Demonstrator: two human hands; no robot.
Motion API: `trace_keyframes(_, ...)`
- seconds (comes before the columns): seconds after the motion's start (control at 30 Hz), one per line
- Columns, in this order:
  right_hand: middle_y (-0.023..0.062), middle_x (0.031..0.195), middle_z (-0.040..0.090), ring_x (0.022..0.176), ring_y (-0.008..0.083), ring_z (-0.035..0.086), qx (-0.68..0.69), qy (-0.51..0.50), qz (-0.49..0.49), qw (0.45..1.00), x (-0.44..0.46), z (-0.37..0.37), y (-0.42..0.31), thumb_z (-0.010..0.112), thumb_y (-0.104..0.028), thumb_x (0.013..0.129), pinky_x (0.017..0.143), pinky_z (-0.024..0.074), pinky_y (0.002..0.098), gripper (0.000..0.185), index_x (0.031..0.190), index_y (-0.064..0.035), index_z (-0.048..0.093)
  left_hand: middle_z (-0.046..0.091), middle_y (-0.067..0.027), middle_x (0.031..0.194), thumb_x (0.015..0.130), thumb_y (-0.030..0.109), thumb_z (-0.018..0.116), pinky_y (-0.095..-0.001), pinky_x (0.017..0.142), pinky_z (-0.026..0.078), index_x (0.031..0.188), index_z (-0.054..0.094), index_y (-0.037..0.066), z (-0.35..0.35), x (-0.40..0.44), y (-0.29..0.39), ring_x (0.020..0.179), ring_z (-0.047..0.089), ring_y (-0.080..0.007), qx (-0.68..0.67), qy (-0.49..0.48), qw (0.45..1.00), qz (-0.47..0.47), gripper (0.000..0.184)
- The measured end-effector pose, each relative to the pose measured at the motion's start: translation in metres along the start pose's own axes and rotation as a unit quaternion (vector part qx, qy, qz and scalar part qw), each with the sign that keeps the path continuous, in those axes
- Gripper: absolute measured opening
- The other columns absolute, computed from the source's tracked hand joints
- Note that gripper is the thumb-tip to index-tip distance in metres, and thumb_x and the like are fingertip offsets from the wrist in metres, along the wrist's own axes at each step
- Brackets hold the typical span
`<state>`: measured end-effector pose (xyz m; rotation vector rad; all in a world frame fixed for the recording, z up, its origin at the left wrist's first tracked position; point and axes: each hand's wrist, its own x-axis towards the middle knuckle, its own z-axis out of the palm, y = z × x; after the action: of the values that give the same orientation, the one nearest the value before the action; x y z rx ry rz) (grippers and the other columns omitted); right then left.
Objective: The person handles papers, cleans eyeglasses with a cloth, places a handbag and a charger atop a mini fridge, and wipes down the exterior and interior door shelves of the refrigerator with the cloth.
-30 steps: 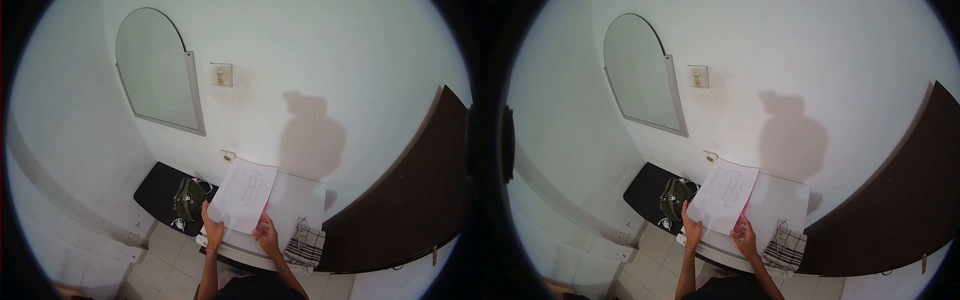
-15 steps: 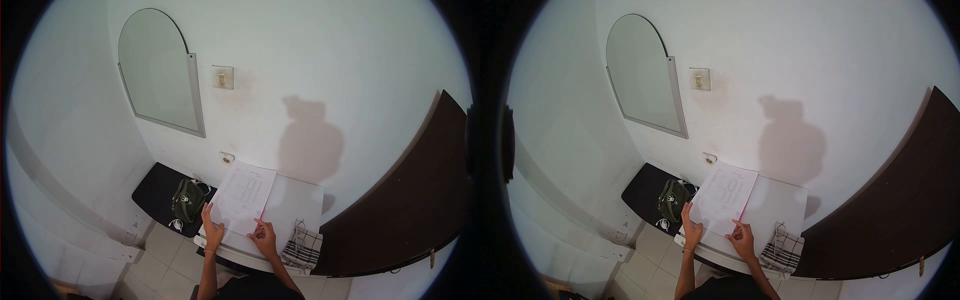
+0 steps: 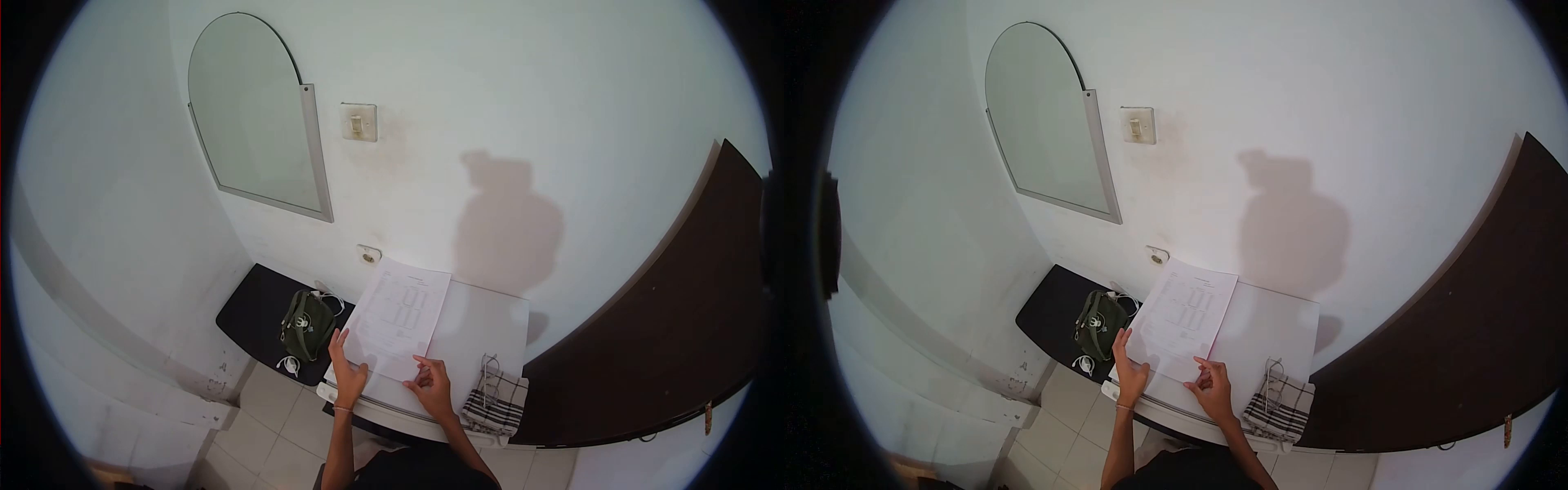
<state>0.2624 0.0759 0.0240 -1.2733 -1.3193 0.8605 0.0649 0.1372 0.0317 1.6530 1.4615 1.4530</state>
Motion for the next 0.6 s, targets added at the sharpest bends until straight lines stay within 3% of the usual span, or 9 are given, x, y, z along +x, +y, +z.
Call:
trace_keyframes(0.2,0.0075,0.112,0.049,0.077,0.0083,0.059,-0.014,-0.008,-0.014,1.000,-0.0019,0.0000,0.0008,0.082,0.004,0.076,0.073,0.0557,0.0223,0.061,0.131,-0.0073,0.061,0.027,-0.0237,0.156,0.061,-0.007,0.059,-0.0485,0.121,0.022,0.144,0.044,0.006,0.0012,-0.0001,0.0004,0.146,0.027,-0.0430,0.011,0.008,1.000,0.001,0.086)
trace_keyframes(0.43,0.0078,0.112,0.050,0.078,0.0089,0.058,0.006,-0.008,-0.009,1.000,-0.0020,0.0004,0.0020,0.081,0.004,0.076,0.070,0.0542,0.0228,0.062,0.132,-0.0104,0.061,0.018,-0.0226,0.162,0.061,-0.005,0.060,-0.0561,0.122,0.013,0.144,0.044,0.007,0.0018,-0.0013,-0.0014,0.151,0.009,-0.0465,0.035,0.003,0.999,0.003,0.085)
trace_keyframes(0.6,0.0071,0.110,0.049,0.077,0.0084,0.059,-0.012,-0.009,-0.018,1.000,-0.0020,0.0008,0.0016,0.082,0.004,0.077,0.072,0.0553,0.0225,0.059,0.131,-0.0065,0.061,0.016,-0.0227,0.163,0.062,-0.004,0.061,-0.0585,0.121,0.011,0.144,0.044,0.008,0.0022,-0.0012,-0.0003,0.151,0.005,-0.0478,0.039,0.006,0.999,0.004,0.085)
